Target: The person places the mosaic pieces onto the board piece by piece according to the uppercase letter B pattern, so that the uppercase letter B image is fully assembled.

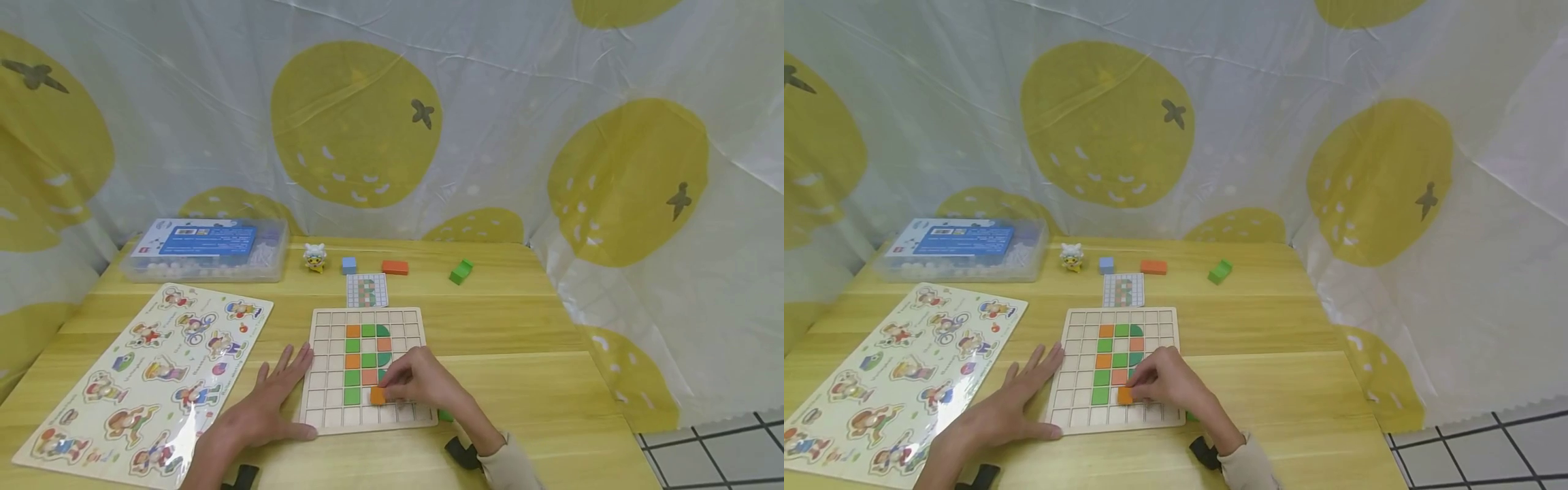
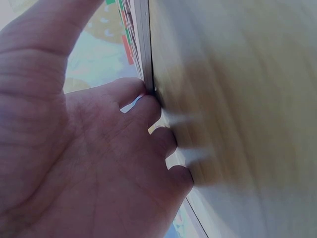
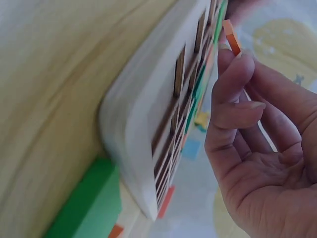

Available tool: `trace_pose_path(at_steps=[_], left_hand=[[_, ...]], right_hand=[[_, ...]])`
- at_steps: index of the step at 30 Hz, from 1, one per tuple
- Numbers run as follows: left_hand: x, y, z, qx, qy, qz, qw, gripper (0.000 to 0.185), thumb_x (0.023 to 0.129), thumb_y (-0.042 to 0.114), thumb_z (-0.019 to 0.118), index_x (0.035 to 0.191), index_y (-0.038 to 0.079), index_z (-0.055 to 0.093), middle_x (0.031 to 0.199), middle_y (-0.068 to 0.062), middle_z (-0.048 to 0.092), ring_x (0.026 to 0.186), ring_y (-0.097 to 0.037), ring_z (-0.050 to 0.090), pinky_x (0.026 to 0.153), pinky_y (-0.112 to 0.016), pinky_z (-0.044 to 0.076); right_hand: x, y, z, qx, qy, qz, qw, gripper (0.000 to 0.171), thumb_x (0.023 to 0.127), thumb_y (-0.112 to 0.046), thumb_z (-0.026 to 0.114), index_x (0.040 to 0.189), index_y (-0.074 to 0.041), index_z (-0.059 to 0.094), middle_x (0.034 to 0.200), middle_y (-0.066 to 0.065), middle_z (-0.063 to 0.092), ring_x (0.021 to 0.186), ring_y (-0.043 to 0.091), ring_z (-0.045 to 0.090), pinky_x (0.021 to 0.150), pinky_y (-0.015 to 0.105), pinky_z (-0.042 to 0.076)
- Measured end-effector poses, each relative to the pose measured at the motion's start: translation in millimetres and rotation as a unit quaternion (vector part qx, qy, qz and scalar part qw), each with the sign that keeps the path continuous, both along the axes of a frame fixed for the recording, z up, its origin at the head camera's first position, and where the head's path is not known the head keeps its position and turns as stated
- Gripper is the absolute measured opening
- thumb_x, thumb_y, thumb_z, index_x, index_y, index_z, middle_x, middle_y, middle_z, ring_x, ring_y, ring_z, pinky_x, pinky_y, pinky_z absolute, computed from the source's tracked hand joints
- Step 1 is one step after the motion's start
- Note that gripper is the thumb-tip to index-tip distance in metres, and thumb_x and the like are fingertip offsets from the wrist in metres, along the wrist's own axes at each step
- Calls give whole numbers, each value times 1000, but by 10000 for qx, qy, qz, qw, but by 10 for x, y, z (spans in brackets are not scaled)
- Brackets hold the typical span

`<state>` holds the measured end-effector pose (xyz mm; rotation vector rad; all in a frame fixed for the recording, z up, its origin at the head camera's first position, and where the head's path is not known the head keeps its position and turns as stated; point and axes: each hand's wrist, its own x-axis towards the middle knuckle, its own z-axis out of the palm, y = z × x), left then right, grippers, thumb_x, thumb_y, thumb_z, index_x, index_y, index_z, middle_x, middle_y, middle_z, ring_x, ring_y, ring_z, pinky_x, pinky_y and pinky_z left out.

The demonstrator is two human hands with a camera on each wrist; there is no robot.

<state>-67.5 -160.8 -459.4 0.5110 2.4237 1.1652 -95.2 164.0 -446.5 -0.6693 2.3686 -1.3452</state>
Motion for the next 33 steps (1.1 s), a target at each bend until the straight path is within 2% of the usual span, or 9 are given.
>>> trace_pose_path(at_steps=[8, 14, 24, 33], left_hand=[[-9, -10, -24, -29, 39, 3, 10000, 133, 70, 39, 100, 171, 3, 20, 180, -19, 7, 164, -47, -10, 129, -67, -16], [-2, -9, -16, 19, 56, 20, 10000, 133, 70, 38, 100, 171, 2, 21, 180, -20, 8, 164, -47, -9, 129, -67, -16], [-5, 0, -21, -45, 81, 19, 10000, 134, 69, 39, 100, 171, 3, 21, 179, -23, 6, 164, -47, -8, 128, -69, -14], [-3, 7, -6, -24, 62, 42, 10000, 135, 69, 38, 100, 171, 3, 20, 179, -24, 6, 164, -48, -8, 128, -69, -15]], right_hand=[[-9, -184, -24, 398, 364, 36, 9985, 4, 89, 3, 85, 89, -1, 85, 85, 2, 81, 70, -3, 63, 64, 16, 55], [9, -226, -20, 610, 332, -135, 9975, 4, 89, 2, 85, 91, -1, 86, 86, 4, 82, 72, -3, 64, 64, 16, 56], [27, -210, -55, 617, 425, -100, 9971, 12, 83, 6, 89, 87, -3, 83, 76, -4, 75, 66, -5, 60, 63, 14, 56], [41, -251, -42, 590, 457, -49, 9972, 15, 80, 8, 90, 88, -1, 81, 74, -4, 72, 66, -4, 60, 63, 15, 56]])
